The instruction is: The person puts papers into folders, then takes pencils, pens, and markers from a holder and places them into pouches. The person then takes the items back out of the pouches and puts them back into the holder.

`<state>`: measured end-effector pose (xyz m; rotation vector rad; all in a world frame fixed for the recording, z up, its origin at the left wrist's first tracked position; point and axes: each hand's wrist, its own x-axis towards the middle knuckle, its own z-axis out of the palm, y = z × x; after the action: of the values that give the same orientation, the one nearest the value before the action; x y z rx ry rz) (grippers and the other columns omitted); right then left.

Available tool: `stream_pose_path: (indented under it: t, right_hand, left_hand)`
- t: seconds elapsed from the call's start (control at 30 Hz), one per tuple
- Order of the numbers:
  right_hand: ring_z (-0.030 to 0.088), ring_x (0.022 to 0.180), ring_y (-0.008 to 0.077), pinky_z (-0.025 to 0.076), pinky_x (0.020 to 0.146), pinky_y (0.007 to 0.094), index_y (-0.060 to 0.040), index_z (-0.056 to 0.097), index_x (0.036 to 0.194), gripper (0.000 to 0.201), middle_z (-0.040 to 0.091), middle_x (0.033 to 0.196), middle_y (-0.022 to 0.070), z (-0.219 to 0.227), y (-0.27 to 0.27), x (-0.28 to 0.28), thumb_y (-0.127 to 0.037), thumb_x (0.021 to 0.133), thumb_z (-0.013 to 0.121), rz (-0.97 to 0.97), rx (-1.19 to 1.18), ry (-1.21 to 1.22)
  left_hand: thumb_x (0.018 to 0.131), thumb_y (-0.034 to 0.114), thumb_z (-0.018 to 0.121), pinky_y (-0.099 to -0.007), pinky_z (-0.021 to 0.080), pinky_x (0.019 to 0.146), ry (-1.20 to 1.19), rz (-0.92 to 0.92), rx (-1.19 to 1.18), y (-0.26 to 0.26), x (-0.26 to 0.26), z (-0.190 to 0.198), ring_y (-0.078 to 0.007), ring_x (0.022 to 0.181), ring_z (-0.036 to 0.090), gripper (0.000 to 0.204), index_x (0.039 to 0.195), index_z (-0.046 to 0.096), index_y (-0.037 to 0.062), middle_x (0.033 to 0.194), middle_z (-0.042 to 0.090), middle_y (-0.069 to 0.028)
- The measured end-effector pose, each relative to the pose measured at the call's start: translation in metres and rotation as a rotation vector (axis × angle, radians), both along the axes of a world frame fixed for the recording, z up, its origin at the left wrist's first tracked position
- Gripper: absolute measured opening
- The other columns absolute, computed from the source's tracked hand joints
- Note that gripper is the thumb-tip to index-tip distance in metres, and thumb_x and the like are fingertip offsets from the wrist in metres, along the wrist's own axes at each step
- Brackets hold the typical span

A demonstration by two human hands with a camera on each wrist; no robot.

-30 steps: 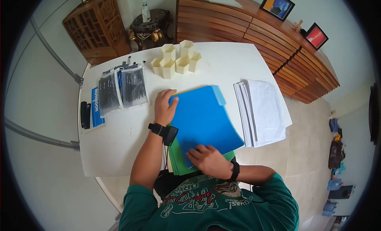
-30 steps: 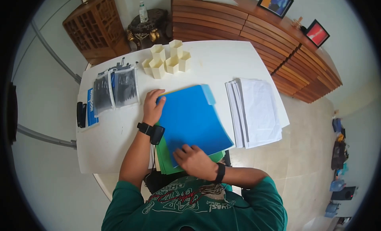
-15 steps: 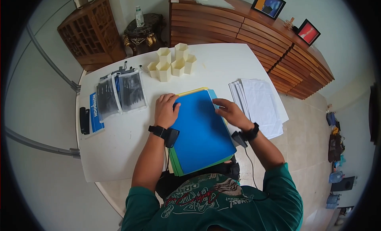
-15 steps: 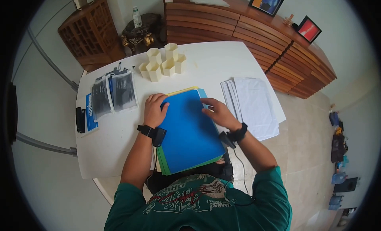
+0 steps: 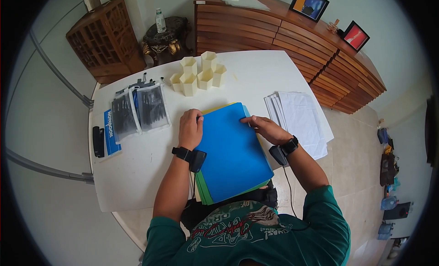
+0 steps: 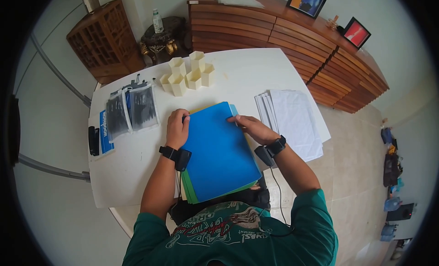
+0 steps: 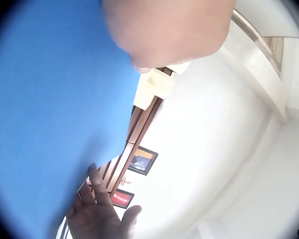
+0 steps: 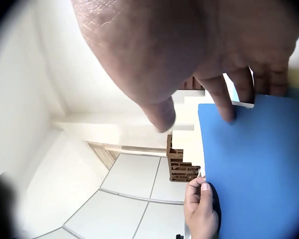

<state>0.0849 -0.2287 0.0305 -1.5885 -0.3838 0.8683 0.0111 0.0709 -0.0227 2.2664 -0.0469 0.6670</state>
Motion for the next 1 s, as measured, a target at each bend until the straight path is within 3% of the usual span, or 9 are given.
stream_pose_path:
  t: [0.1,0.2,0.3,0.53,0.6,0.7,0.8,0.93,1.0]
  right_hand:
    - [0.051,0.126,0.0253,0.041,0.108,0.042,-0.0035,0.051,0.142,0.061,0.053,0.136,0.0149,0.01,0.004,-0.008,-0.051,0.105,0.045,0.007,0.09,0.063]
    - [0.054,0.12,0.0249,0.046,0.103,0.0411,-0.0054,0.05,0.14,0.056,0.051,0.135,0.015,0.016,0.007,-0.014,-0.049,0.106,0.044,-0.123,0.268,0.26]
    - [0.059,0.111,0.0212,0.055,0.089,0.0365,-0.0074,0.049,0.133,0.043,0.054,0.13,0.0149,-0.006,0.005,-0.011,-0.039,0.105,0.051,-0.192,0.303,0.365]
    - [0.06,0.113,0.0192,0.054,0.092,0.0368,-0.0053,0.05,0.133,0.038,0.061,0.122,0.011,-0.015,0.009,-0.009,-0.026,0.102,0.058,-0.243,0.309,0.319]
    - [0.054,0.125,0.0225,0.047,0.104,0.0401,-0.0077,0.051,0.139,0.049,0.056,0.134,0.0119,-0.015,0.012,-0.005,-0.032,0.098,0.064,-0.16,0.287,0.329]
    - [0.05,0.13,0.0248,0.043,0.108,0.043,-0.0039,0.048,0.144,0.057,0.053,0.142,0.0143,-0.002,0.011,-0.009,-0.033,0.097,0.064,-0.178,0.256,0.496]
    - [0.06,0.117,0.0237,0.05,0.101,0.0391,0.0037,0.049,0.141,0.053,0.059,0.134,0.0163,0.0,0.015,-0.008,-0.027,0.1,0.06,-0.239,0.201,0.567]
    - [0.062,0.116,0.0245,0.052,0.1,0.0379,0.0046,0.05,0.14,0.055,0.062,0.129,0.0178,-0.019,0.015,0.0,-0.027,0.097,0.064,-0.131,0.24,0.436]
    - [0.063,0.117,0.0251,0.052,0.1,0.0367,0.0058,0.051,0.139,0.061,0.063,0.127,0.0205,-0.011,0.018,-0.004,-0.029,0.093,0.07,-0.056,0.021,0.201]
  left_hand:
    - [0.095,0.008,0.057,-0.046,0.044,0.091,-0.004,0.018,-0.025,-0.002,-0.002,0.003,-0.0351,0.098,0.058,0.007,0.101,0.057,0.0048,0.098,0.063,-0.013]
    - [0.095,0.008,0.057,-0.046,0.044,0.091,0.022,0.03,-0.047,-0.001,-0.002,0.002,-0.0355,0.097,0.057,0.007,0.101,0.057,0.0052,0.097,0.063,-0.0134]
    - [0.096,0.008,0.057,-0.0461,0.044,0.09,0.03,0.016,-0.045,0.0,-0.003,0.002,-0.0358,0.096,0.057,0.007,0.102,0.056,0.0054,0.097,0.062,-0.0139]
    - [0.096,0.009,0.058,-0.0464,0.044,0.089,0.025,0.046,-0.069,-0.001,-0.002,-0.002,-0.0357,0.095,0.057,0.009,0.104,0.056,0.0057,0.096,0.062,-0.0136]
    - [0.096,0.009,0.058,-0.0465,0.044,0.088,0.034,0.058,-0.081,-0.001,-0.002,-0.002,-0.0358,0.095,0.057,0.008,0.102,0.056,0.0055,0.096,0.062,-0.0131]
    - [0.096,0.008,0.057,-0.0465,0.045,0.087,0.013,0.033,-0.079,0.001,-0.001,-0.003,-0.036,0.094,0.057,0.006,0.1,0.055,0.005,0.096,0.061,-0.0132]
    - [0.096,0.008,0.056,-0.0469,0.044,0.087,-0.025,-0.012,-0.131,0.003,0.001,-0.007,-0.0366,0.094,0.057,0.005,0.098,0.054,0.004,0.096,0.062,-0.0137]
    - [0.096,0.007,0.055,-0.0439,0.045,0.085,-0.064,-0.026,-0.178,0.005,0.001,-0.01,-0.0344,0.091,0.057,0.004,0.097,0.054,0.0034,0.096,0.062,-0.0134]
    - [0.098,0.006,0.053,-0.0366,0.046,0.08,-0.11,-0.093,-0.401,0.006,0.003,-0.014,-0.0258,0.084,0.056,0.005,0.095,0.052,0.0028,0.093,0.061,-0.0109]
